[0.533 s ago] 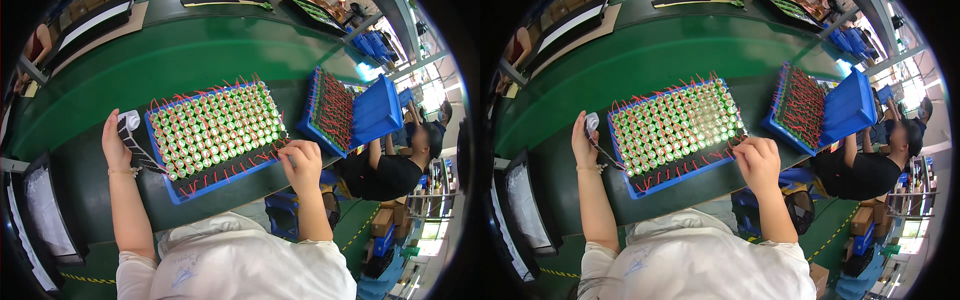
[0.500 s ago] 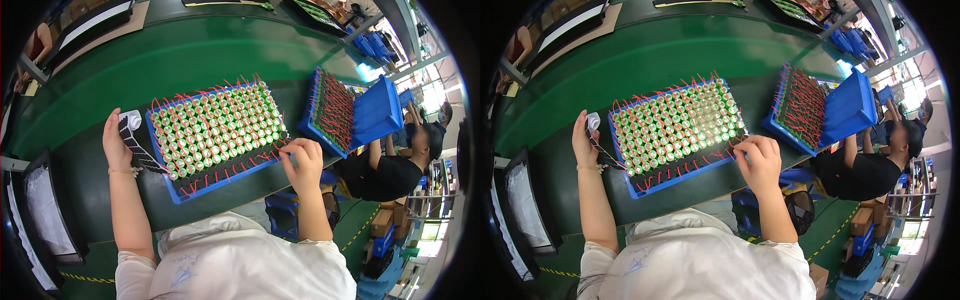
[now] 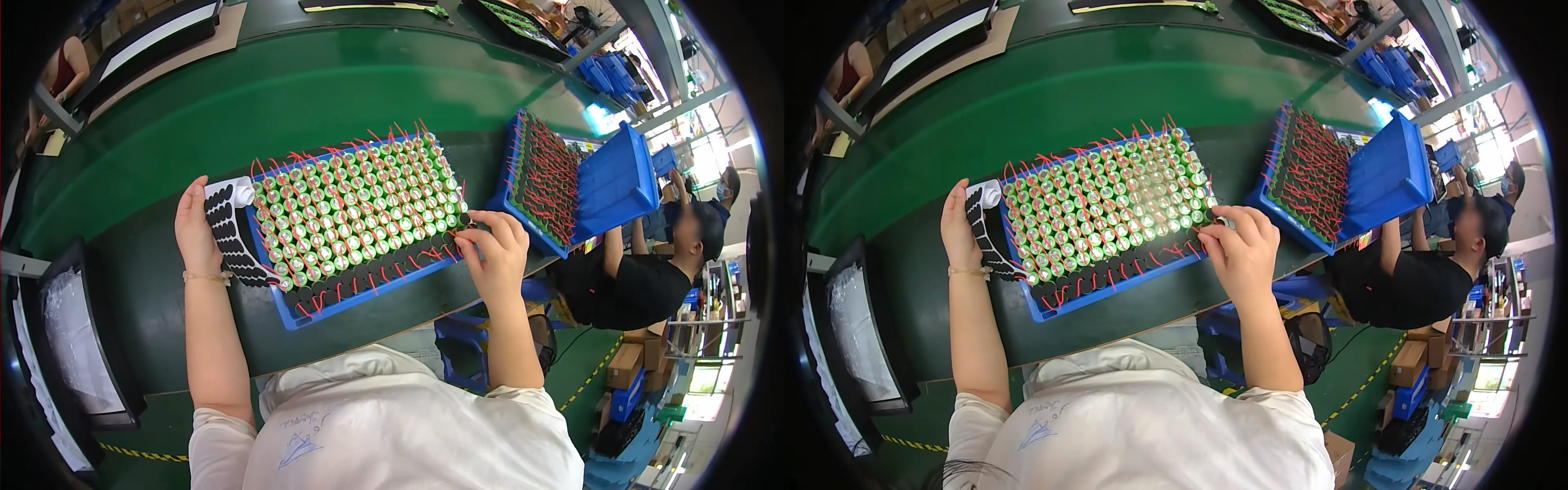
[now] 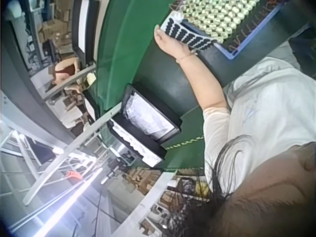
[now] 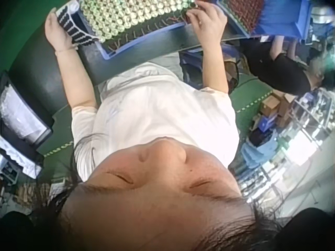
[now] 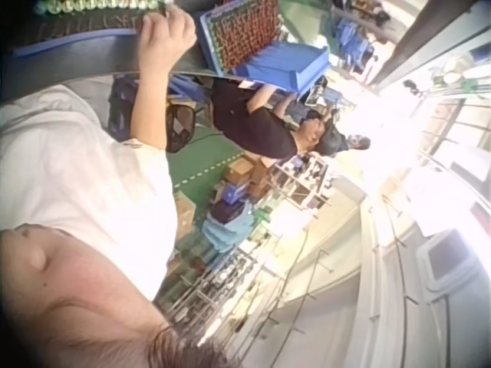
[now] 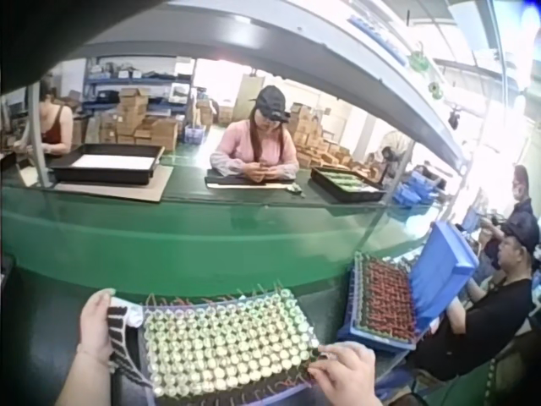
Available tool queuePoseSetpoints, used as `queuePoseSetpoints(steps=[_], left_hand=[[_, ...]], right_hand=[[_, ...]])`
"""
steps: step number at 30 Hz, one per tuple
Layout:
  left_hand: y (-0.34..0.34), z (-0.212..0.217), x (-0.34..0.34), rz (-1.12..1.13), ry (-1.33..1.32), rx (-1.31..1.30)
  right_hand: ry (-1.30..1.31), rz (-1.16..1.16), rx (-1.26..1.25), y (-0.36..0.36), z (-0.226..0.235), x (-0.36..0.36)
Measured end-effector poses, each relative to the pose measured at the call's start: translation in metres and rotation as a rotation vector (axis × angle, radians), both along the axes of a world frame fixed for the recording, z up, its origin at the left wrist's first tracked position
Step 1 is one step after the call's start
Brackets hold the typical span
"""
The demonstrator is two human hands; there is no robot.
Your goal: The person peels circular stickers from a backing sheet by hand and sticks them onto the ends of battery cells arranged in a tray, then places the sticker sheet over the tray.
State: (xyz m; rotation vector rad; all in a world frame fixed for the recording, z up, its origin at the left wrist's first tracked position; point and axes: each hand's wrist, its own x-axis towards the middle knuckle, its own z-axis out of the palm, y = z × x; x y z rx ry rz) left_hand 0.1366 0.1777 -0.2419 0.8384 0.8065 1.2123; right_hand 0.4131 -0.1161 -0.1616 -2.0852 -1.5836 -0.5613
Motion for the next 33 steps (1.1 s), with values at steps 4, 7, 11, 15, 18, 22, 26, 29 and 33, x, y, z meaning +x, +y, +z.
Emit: queuePoseSetpoints(steps=[4,7,11,15,18,22,26,29,33], left_hand=[[0.002,-0.006,-0.002,-0.031,-0.004,0.027],[0.003,-0.007,-0.003,-0.049,0.003,0.025],[0.004,-0.008,-0.005,-0.073,0.061,0.053],[0.003,-0.010,0.000,-0.084,0.100,0.078],[0.001,-0.010,0.004,-0.083,0.111,0.081],[-0.002,-0.006,0.005,-0.089,0.100,0.077],[-0.001,-0.005,0.005,-0.076,0.086,0.061],[0.001,-0.007,0.002,-0.118,0.085,0.064],[0.001,-0.007,0.002,-0.115,0.084,0.058]], right_hand=[[-0.021,-0.008,0.002,-0.005,-0.002,-0.002],[-0.004,-0.035,-0.036,-0.003,0.010,-0.010],[0.053,-0.068,-0.076,0.007,0.036,-0.022],[0.163,0.174,-0.065,0.032,0.024,-0.028],[0.237,0.202,-0.092,0.042,0.014,-0.031],[0.272,0.192,-0.087,0.050,0.009,-0.032],[0.290,0.181,-0.131,0.049,0.011,-0.032],[0.269,0.179,-0.106,0.050,0.009,-0.030],[0.303,0.140,-0.160,0.052,0.015,-0.028]])
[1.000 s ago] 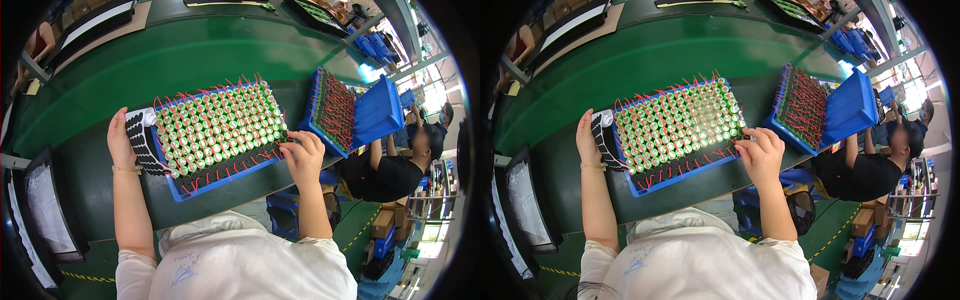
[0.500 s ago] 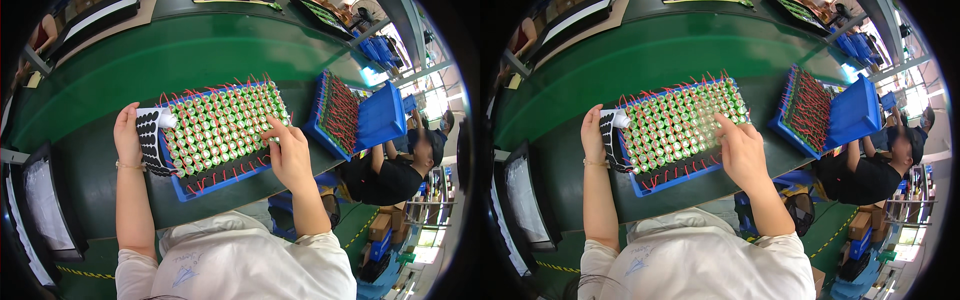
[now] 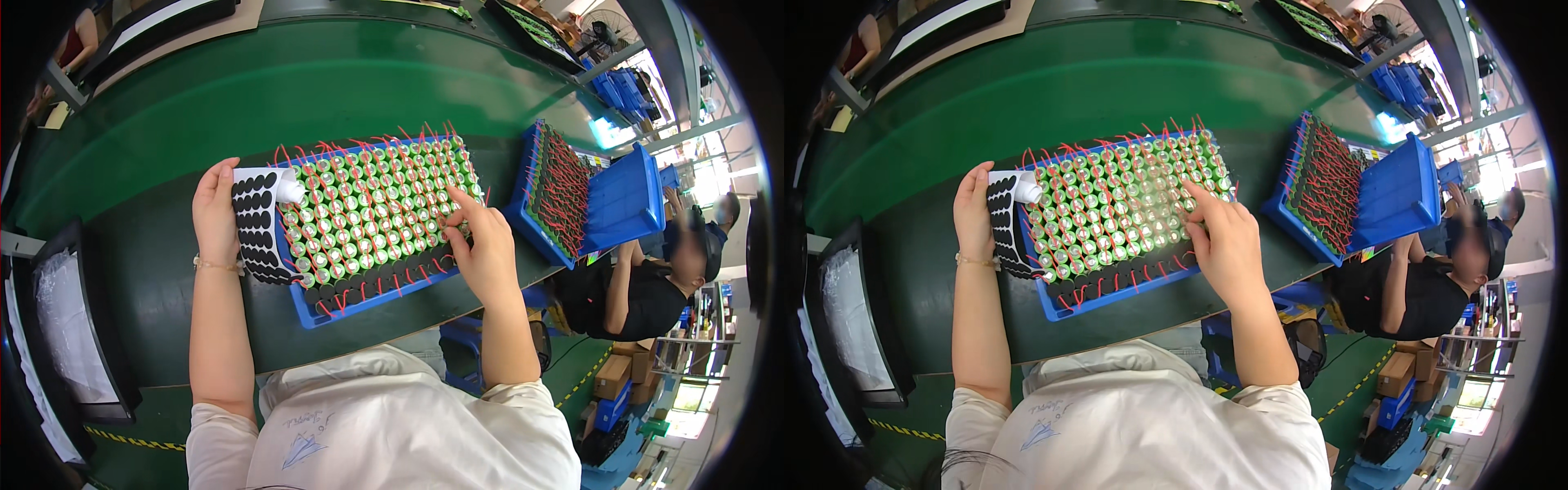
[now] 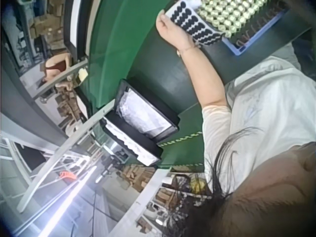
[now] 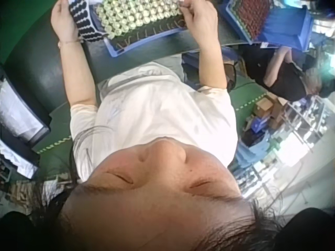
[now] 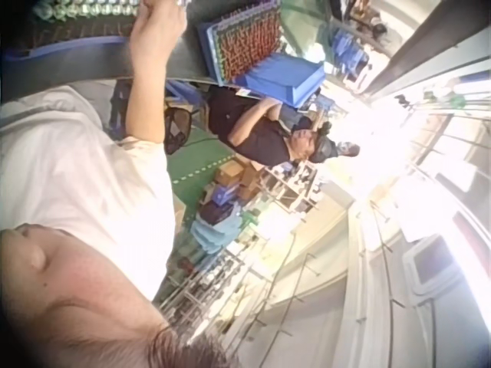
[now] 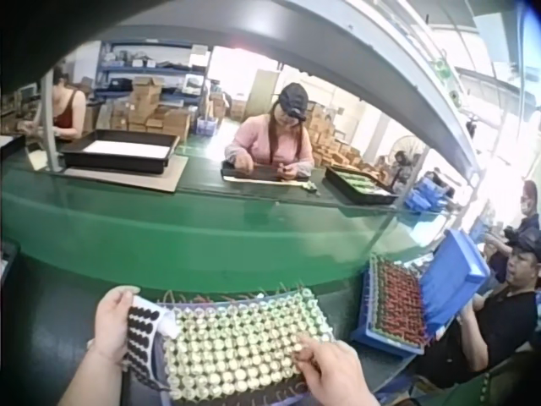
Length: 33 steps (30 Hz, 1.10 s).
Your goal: The person peels circular stickers from a backing sheet by hand and sticks them onto the ends of battery cells arranged in a tray, then places the sticker sheet over the tray.
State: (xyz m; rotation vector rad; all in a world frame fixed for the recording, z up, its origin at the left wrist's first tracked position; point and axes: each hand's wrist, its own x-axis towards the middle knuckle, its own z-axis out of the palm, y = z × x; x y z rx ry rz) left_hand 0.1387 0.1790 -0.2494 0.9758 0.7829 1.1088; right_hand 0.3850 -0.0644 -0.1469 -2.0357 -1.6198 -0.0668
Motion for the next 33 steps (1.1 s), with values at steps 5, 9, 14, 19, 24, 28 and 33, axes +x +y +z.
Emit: queuePoseSetpoints(steps=[5,9,14,19,24,28,33], left_hand=[[0.001,-0.001,-0.001,-0.020,-0.011,0.005],[0.000,0.000,-0.002,-0.009,-0.017,-0.020],[0.000,0.003,-0.003,0.005,-0.055,-0.033],[-0.001,0.004,-0.001,0.031,-0.040,-0.035],[0.000,0.001,0.000,0.041,-0.039,-0.036],[0.001,0.002,-0.001,0.012,-0.048,-0.055],[0.000,0.003,0.000,0.007,-0.037,-0.060]], right_hand=[[0.022,0.014,-0.009,-0.008,0.005,0.001],[-0.043,0.030,-0.060,-0.024,0.010,-0.009],[-0.073,0.064,-0.024,-0.031,0.007,-0.008],[-0.069,0.052,0.036,-0.025,0.015,-0.011],[-0.112,0.184,0.008,-0.002,0.009,-0.014],[-0.152,0.204,-0.056,0.005,0.007,-0.021],[-0.205,0.143,-0.083,0.005,0.007,-0.020]])
